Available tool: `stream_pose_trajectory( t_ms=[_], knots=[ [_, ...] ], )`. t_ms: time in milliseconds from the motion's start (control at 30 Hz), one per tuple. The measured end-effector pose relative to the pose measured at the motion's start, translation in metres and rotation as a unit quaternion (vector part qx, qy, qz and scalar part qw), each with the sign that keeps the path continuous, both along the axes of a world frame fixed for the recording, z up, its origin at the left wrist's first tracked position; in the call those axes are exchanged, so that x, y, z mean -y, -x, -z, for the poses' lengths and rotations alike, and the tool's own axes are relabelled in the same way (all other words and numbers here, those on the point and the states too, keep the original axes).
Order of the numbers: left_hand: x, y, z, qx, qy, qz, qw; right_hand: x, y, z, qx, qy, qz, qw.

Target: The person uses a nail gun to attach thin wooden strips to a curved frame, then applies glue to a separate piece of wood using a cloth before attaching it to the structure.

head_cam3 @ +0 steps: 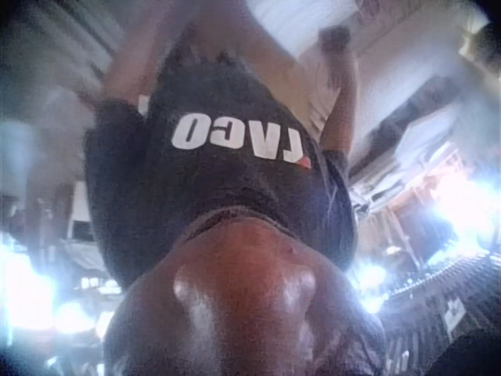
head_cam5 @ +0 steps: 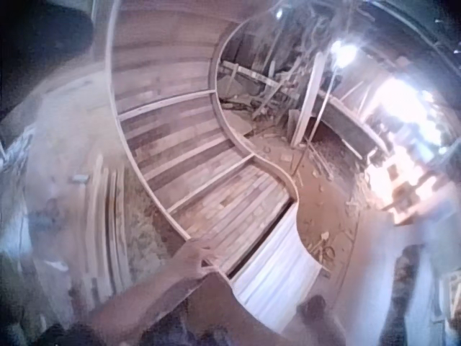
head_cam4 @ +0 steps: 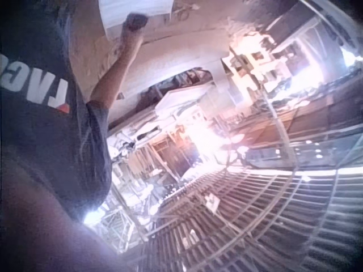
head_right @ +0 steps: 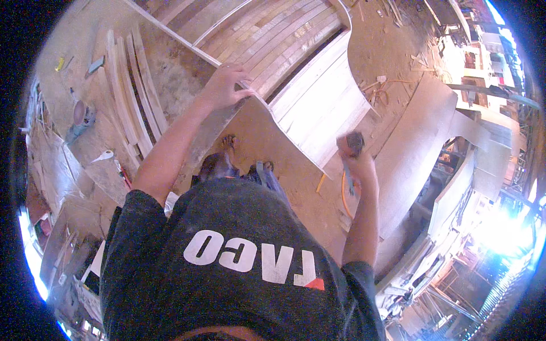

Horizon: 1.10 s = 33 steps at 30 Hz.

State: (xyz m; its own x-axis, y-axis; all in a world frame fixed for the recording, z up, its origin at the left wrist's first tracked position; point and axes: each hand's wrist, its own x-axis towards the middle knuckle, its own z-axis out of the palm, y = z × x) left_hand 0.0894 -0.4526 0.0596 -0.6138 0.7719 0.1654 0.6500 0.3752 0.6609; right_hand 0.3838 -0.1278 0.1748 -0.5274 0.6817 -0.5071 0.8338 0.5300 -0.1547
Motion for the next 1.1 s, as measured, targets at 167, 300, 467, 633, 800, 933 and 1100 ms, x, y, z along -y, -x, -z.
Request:
stream_pose_trajectory(
  t_ms=[167,300,467,633,800,933,1100],
  knots=[
    [0.004,-0.022,-0.033,-0.059,-0.101,-0.109,0.987,-0.027,-0.175,0.070,-0.079,0.181,0.192,0.961],
    [0.028,-0.052,-0.040,-0.104,-0.142,-0.173,0.969,-0.035,-0.256,0.114,-0.098,0.255,0.264,0.925],
    [0.061,-0.142,-0.074,-0.117,-0.126,-0.269,0.948,-0.021,-0.278,0.156,-0.130,0.350,0.220,0.901],
    [0.106,-0.228,-0.101,-0.083,-0.064,-0.353,0.930,0.013,-0.232,0.154,-0.166,0.414,0.010,0.895],
    [0.168,-0.291,-0.112,-0.066,-0.124,-0.453,0.881,0.082,-0.128,0.083,-0.189,0.384,-0.203,0.881],
    [0.219,-0.320,-0.132,-0.128,-0.115,-0.532,0.829,0.155,-0.057,0.054,-0.259,0.308,-0.349,0.846],
    [0.296,-0.340,-0.125,-0.138,-0.142,-0.586,0.786,0.264,0.041,0.034,-0.200,0.193,-0.426,0.861]
  ],
)
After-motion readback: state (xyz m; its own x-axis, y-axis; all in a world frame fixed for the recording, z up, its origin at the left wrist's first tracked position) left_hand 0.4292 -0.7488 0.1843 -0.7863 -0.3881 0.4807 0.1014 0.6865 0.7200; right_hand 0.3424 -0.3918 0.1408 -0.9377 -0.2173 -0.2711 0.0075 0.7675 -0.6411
